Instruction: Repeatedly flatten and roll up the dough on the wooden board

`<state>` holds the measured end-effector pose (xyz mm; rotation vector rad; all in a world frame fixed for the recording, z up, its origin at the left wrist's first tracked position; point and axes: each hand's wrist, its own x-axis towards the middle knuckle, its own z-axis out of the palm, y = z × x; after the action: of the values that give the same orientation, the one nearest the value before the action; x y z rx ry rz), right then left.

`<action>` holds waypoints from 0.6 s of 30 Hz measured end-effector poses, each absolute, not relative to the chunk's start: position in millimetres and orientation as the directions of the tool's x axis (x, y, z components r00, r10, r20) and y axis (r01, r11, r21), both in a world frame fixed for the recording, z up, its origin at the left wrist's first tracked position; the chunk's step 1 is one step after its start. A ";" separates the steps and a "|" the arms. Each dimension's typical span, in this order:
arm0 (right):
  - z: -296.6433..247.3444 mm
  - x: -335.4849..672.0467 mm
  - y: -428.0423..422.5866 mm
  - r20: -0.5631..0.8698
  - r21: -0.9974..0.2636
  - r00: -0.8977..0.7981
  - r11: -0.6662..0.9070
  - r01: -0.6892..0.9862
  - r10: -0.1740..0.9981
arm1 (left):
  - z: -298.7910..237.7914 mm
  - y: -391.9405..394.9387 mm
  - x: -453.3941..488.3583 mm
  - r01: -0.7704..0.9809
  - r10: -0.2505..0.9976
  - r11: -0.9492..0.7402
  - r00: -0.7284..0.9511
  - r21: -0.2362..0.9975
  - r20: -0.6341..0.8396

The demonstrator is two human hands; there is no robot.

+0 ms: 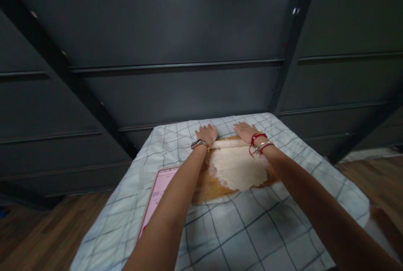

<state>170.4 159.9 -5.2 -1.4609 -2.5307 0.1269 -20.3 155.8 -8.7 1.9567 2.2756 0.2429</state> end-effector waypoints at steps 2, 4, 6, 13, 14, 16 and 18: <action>-9.4 172.6 152.1 0.107 -0.189 -0.487 0.499 0.846 0.867 | -9.6 144.7 -21.3 0.971 0.992 0.116 -0.103 0.207 -0.074; -14.3 174.5 144.2 0.073 -0.198 -0.494 0.498 0.844 0.867 | -11.2 133.2 -21.8 0.976 0.995 0.080 -0.066 0.204 -0.077; -17.7 174.9 140.2 0.047 -0.205 -0.497 0.495 0.844 0.867 | -12.7 125.8 -21.6 0.979 0.999 0.052 -0.052 0.195 -0.004; -13.5 166.4 165.5 -0.008 -0.222 -0.391 0.380 0.898 0.920 | -13.3 145.7 -19.3 0.962 0.983 0.114 -0.146 0.249 0.113; -12.9 165.5 170.7 -0.010 -0.224 -0.387 0.375 0.899 0.922 | -13.5 150.9 -18.9 0.957 0.979 0.142 -0.174 0.254 0.107; -12.8 164.5 180.6 -0.016 -0.232 -0.379 0.365 0.901 0.925 | -14.4 160.7 -18.2 0.946 0.972 0.191 -0.219 0.261 0.082; -14.0 164.0 190.1 -0.010 -0.233 -0.376 0.363 0.902 0.927 | -15.8 168.8 -18.0 0.938 0.967 0.225 -0.249 0.264 0.059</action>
<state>164.0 190.1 -14.0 -1.6793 -2.4900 0.3033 -18.0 168.8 -15.8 1.8483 2.3642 0.3740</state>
